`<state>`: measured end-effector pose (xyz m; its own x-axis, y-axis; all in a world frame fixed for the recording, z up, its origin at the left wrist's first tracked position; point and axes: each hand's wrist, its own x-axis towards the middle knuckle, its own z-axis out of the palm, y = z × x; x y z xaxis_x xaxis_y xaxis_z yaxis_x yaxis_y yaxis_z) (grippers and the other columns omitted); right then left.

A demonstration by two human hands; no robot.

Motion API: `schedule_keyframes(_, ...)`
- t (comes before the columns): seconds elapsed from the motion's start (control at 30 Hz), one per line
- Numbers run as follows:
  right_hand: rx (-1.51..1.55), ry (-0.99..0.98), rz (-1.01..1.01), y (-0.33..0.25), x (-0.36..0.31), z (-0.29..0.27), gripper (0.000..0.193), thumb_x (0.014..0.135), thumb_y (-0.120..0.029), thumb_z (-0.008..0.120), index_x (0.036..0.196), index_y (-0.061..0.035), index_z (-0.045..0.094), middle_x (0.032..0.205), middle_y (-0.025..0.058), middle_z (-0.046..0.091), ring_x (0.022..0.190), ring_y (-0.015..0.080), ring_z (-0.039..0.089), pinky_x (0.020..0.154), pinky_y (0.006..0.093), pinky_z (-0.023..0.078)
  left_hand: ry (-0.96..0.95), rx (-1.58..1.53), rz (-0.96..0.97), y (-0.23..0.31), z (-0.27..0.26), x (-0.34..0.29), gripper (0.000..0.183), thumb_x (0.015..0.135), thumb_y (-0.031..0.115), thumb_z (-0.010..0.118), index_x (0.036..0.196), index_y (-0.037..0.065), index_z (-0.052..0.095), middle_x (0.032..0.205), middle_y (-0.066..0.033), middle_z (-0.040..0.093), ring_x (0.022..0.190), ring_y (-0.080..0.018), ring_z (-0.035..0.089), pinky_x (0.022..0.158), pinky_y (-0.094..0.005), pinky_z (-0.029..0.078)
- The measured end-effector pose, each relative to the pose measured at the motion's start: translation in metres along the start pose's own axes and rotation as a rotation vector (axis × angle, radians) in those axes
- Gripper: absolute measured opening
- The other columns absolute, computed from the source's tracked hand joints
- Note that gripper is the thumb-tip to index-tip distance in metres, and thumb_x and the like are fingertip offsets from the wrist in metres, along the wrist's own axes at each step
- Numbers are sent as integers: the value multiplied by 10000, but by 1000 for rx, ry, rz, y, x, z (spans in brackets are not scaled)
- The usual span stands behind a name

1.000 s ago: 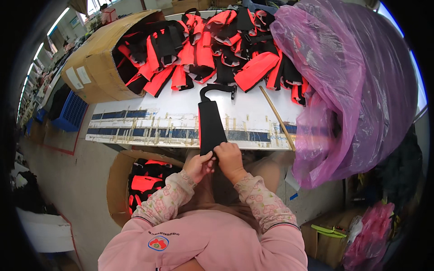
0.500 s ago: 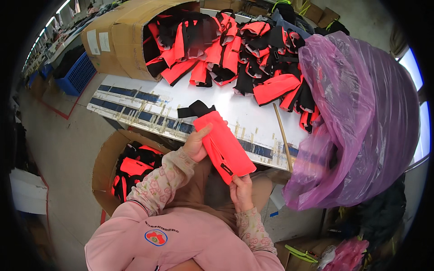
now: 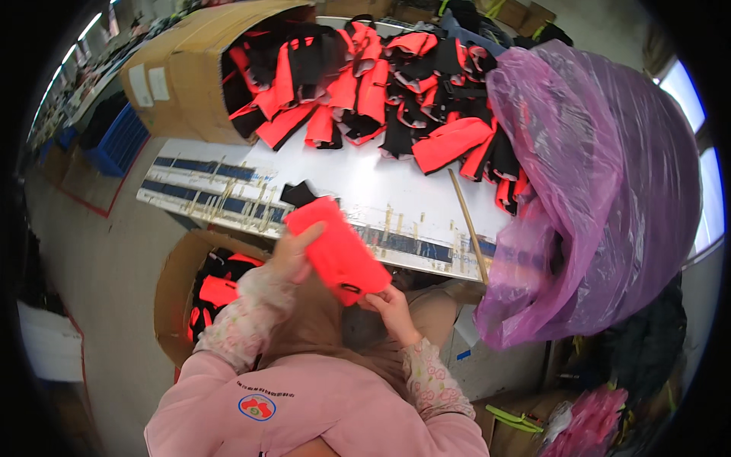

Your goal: The recorder is inserting foam pieces into fabric sleeves and organizing components to manufacture life jackets.

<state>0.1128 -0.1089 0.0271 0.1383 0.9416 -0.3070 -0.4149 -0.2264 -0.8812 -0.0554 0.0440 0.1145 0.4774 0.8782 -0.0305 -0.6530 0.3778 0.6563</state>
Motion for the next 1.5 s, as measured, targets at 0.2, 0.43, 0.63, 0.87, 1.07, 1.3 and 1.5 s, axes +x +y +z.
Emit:
schedule_keyframes(0.2, -88, 259, -197, -115, 66, -87, 271, 873, -139, 556, 1112, -26, 498, 960, 119, 615, 784, 176, 625, 739, 302, 528, -66, 1005, -403, 138, -150, -69, 464, 753, 88, 695, 1167, -29, 521, 1081, -121, 611, 995, -191, 582, 887, -322, 449)
schedule_keyframes(0.43, -186, 601, -299, -217, 205, -125, 500, 812, -171, 648, 1201, 49, 424, 1034, 144, 579, 860, 198, 596, 718, 302, 500, 291, 1309, -68, 152, -191, -101, 386, 763, 97, 676, 1109, -21, 552, 1002, -109, 623, 928, -177, 590, 820, -294, 474)
schedule_keyframes(0.63, -92, 717, -481, -214, 242, -103, 477, 777, -176, 653, 1168, -12, 433, 931, 58, 611, 811, 200, 594, 617, 359, 479, -80, 1021, -75, 81, -112, -27, 320, 836, 16, 585, 1146, -26, 520, 1071, -106, 602, 976, -158, 580, 861, -279, 462)
schedule_keyframes(0.87, -1094, 485, -562, -202, 145, -11, 512, 711, -69, 555, 1159, 91, 366, 835, 299, 593, 729, 413, 615, 684, 430, 499, -298, 883, 12, -35, -23, 32, 890, 704, 87, 737, 1398, 72, 180, 1359, -150, 296, 1146, -247, 453, 928, -365, 404)
schedule_keyframes(1.07, -667, 10, -98, -131, 99, 23, 730, 779, -305, 674, 1281, 92, 323, 695, 113, 568, 434, 180, 543, 414, 298, 448, -124, 472, -154, -106, -1, 15, 702, 733, 58, 705, 1304, 9, 300, 1182, -129, 494, 1028, -210, 547, 846, -375, 499)
schedule_keyframes(1.3, -1090, 21, -533, -105, 26, 9, 683, 754, -296, 701, 1299, -23, 390, 902, 134, 539, 747, 195, 555, 664, 294, 454, 50, 236, -437, -91, -29, -6, 287, 863, 21, 416, 1128, -7, 524, 1056, -150, 600, 924, -261, 618, 805, -396, 522)
schedule_keyframes(1.5, -733, 154, -252, -68, 26, 3, 346, 777, -80, 513, 1112, -5, 558, 880, 226, 620, 788, 288, 615, 742, 342, 468, -120, -13, -581, -80, -15, -17, 310, 865, 145, 458, 1139, 11, 512, 1078, -150, 594, 993, -261, 585, 848, -459, 478)
